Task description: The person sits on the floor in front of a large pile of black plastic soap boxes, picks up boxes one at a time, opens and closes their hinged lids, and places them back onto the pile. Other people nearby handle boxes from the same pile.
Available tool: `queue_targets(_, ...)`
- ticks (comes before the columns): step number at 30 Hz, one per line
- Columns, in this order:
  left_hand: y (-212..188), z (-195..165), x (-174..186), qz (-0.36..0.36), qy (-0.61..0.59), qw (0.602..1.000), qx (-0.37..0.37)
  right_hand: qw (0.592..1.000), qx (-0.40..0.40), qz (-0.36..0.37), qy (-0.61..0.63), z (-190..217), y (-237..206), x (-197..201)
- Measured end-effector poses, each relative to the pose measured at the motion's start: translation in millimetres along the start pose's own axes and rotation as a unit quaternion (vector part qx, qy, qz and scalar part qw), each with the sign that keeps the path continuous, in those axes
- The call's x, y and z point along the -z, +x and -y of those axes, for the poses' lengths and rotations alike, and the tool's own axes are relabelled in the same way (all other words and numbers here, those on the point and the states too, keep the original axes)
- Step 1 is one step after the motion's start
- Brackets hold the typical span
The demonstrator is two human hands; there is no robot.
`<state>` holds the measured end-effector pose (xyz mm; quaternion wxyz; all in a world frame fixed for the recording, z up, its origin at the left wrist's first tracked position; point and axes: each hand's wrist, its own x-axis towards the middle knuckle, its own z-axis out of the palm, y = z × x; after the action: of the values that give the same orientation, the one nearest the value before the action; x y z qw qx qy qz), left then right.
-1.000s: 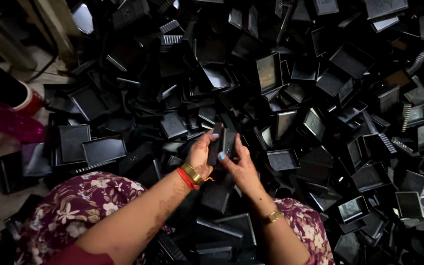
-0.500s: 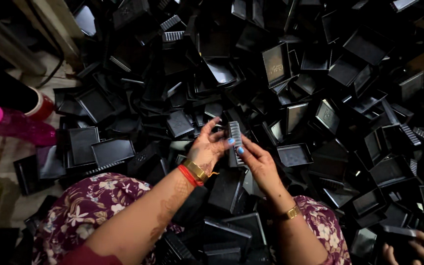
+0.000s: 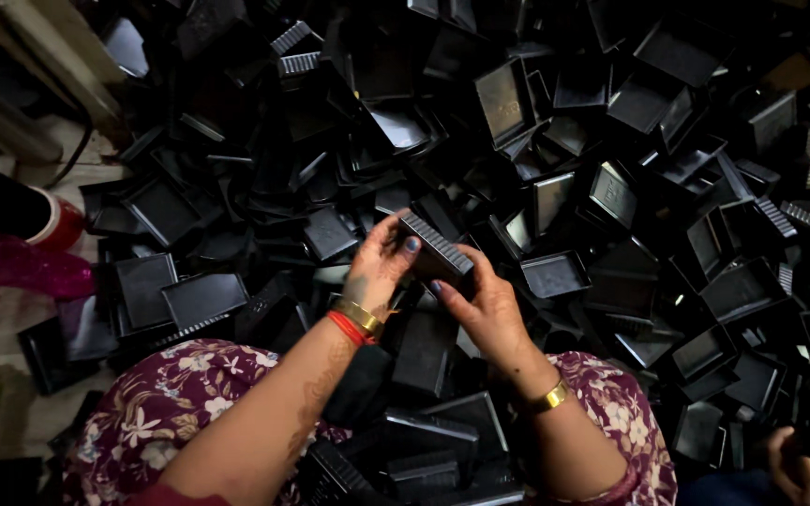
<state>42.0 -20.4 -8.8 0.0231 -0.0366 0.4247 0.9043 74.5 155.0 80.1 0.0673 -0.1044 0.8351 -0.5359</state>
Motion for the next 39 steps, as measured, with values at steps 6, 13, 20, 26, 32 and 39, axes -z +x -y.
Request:
queue_targets(6, 18, 16, 23, -0.030, 0.148, 0.987, -0.049, 0.989, 0.016, -0.009, 0.149, -14, 7, 5)
queue_targets(13, 18, 10, 13, -0.052, 0.090, 0.995, -0.001, 0.956, -0.053, 0.058, 0.283, -22, 13, 26)
queue_targets(20, -52, -80, -22, 0.427, 0.241, 0.859, 0.151, 0.989, -0.066, -0.108, 0.073, -57, 4, 137)
queue_targets(26, -31, -48, -27, 0.281, 0.161, 0.928, 0.183, 0.839, -0.291, -0.017, -0.459, -129, 28, 120)
queue_targets(32, -30, -16, -8, 0.339, 0.476, 0.809, 0.067, 0.767, -0.259, -0.006, -0.587, -134, 51, 95)
queue_targets(39, -23, 3, -10, 0.178, 0.462, 0.867, 0.061, 0.769, -0.327, 0.024, -0.549, -125, 47, 96)
